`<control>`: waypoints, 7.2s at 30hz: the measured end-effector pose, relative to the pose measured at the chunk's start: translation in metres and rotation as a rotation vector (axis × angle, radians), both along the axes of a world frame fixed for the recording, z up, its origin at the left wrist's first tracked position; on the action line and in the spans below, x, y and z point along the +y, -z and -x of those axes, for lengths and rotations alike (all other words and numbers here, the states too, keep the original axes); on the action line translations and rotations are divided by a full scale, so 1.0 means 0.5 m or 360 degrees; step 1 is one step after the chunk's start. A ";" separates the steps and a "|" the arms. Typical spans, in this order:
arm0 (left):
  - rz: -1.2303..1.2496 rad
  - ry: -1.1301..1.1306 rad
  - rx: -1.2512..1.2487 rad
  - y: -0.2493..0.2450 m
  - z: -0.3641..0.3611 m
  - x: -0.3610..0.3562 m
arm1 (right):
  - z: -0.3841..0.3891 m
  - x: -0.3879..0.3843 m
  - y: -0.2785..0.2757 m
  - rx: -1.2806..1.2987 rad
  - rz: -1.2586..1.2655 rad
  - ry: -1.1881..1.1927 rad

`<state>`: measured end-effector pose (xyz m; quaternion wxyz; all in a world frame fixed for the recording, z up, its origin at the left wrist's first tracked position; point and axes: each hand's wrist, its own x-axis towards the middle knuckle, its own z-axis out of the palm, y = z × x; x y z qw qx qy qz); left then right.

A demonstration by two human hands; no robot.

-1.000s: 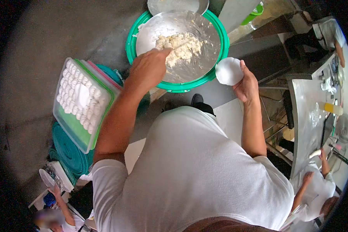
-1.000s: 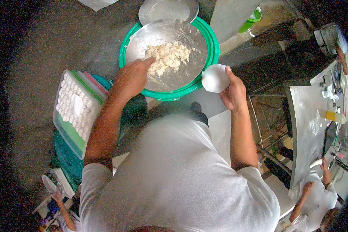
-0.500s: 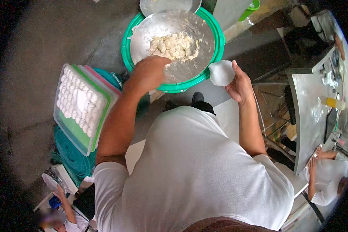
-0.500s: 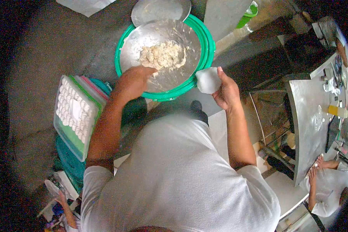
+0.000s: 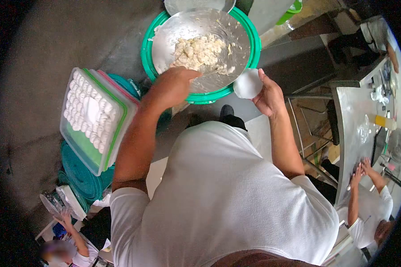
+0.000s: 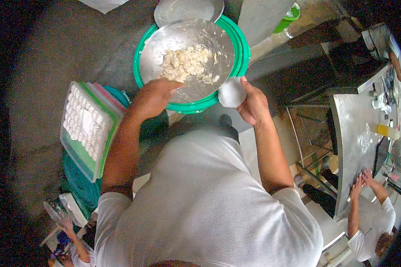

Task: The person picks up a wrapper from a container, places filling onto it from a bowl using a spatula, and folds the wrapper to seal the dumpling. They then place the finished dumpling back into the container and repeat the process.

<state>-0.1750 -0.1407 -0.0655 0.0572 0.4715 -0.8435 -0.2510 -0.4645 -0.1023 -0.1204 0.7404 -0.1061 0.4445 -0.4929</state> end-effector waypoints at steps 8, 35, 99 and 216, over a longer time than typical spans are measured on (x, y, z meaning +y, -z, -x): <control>-0.0038 -0.0293 -0.0007 0.026 0.004 0.065 | -0.017 0.006 0.004 -0.0034 0.0039 -0.0050; 0.0240 -0.0233 0.0099 0.023 0.039 -0.013 | -0.021 -0.009 -0.010 -0.0177 0.0012 0.0113; 0.0037 -0.0268 -0.0402 -0.035 -0.061 0.087 | -0.026 0.008 0.034 -0.0078 -0.0010 -0.0065; -0.1076 -0.1542 0.2523 -0.015 0.030 0.144 | -0.149 -0.059 -0.119 0.0218 0.1157 -0.1168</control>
